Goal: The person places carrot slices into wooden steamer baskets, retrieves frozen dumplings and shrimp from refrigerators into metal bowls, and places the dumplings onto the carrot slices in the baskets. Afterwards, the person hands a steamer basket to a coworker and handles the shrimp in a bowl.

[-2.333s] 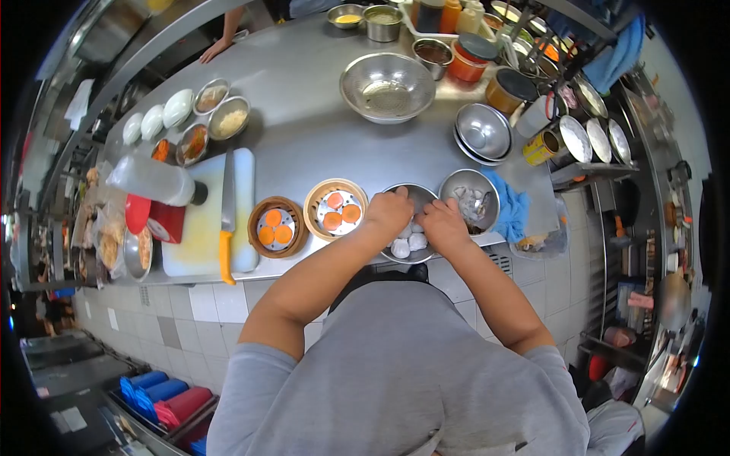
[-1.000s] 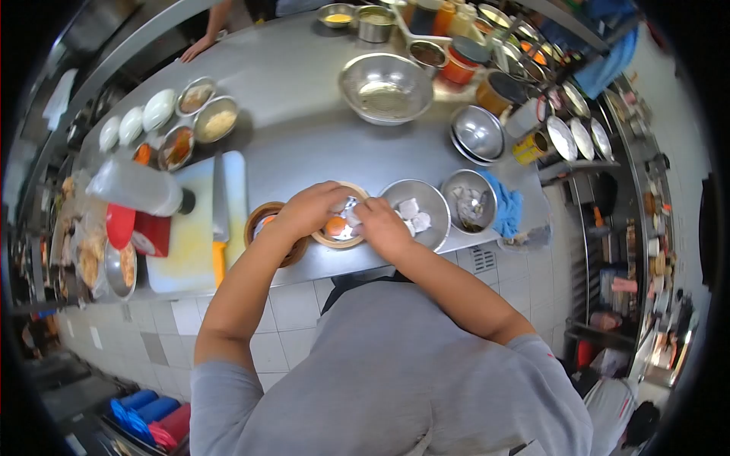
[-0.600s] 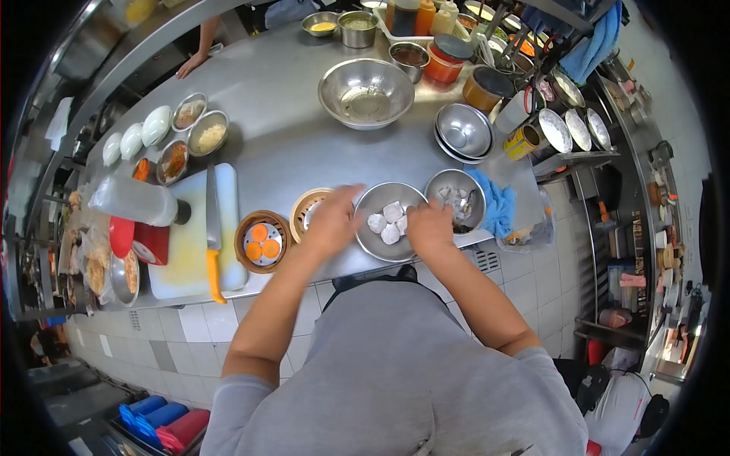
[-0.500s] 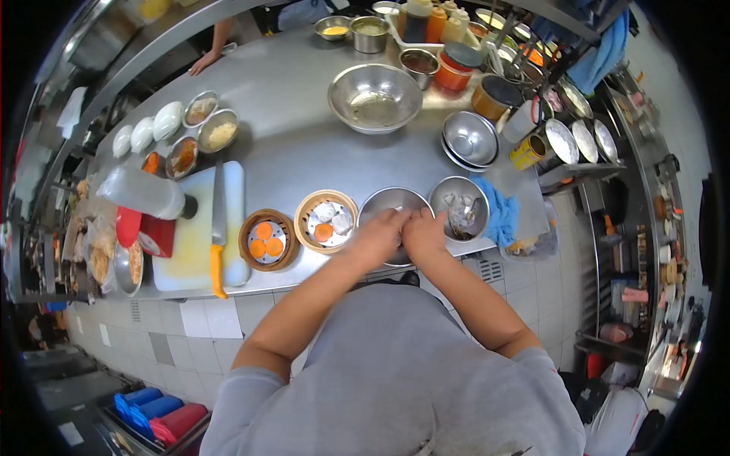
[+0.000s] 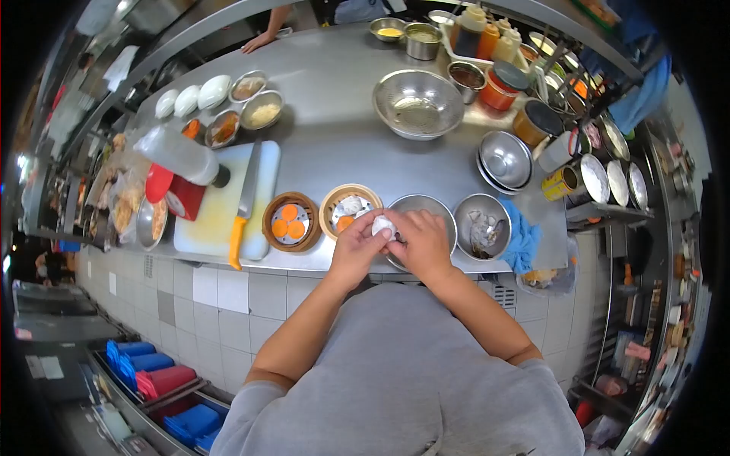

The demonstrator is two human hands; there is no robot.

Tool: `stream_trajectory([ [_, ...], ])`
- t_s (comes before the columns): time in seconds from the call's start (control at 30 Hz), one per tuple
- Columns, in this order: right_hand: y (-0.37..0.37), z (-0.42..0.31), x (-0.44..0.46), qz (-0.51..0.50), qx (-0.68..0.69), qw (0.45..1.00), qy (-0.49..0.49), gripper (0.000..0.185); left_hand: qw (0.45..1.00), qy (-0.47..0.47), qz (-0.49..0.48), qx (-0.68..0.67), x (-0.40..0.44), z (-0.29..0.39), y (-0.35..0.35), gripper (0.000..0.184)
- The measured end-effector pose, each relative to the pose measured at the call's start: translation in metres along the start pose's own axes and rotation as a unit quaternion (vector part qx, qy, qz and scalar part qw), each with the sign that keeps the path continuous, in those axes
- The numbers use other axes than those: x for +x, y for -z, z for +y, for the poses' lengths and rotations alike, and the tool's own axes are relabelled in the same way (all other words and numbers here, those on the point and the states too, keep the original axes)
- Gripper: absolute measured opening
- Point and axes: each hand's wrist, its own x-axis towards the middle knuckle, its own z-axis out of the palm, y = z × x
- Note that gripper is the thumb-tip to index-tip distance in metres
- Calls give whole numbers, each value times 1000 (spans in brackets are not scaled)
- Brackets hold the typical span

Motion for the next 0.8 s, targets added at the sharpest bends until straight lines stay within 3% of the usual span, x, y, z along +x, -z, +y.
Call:
stream_trajectory([
  [0.1, -11, 0, -2, -50, 64, 996, 30, 61, 997, 30, 65, -31, -8, -11, 13, 47],
  [0.17, -11, 2, -5, -64, 48, 996, 39, 56, 985, -43, 161, 45, -15, -20, 29, 43],
  [0.2, -11, 5, -6, -56, 40, 997, 40, 52, 953, -116, 202, 193, -12, -24, 47, 40],
  [0.23, -12, 10, -6, -47, 31, 997, 43, 48, 953, -116, 205, 191, -15, -28, 65, 40],
  [0.3, -13, 21, -10, -55, 34, 998, 20, 44, 886, -67, 208, 408, -26, 3, 72, 46],
  [0.37, -13, 27, -14, -63, 35, 997, -3, 40, 895, -89, 221, 378, -23, 7, 70, 39],
  [0.47, -9, 33, -19, -55, 17, 998, -32, 36, 907, -45, 199, 367, -10, 11, 70, 35],
  [0.57, -5, 37, -26, -43, 5, 997, -59, 33, 867, -61, 185, 458, 8, 3, 72, 28],
  [0.63, -4, 37, -33, -39, 14, 997, -72, 32, 848, 24, 172, 501, 16, 1, 71, 27],
  [0.8, -4, 42, -48, -35, 17, 995, -96, 30, 826, 8, 200, 526, 17, 1, 71, 27],
])
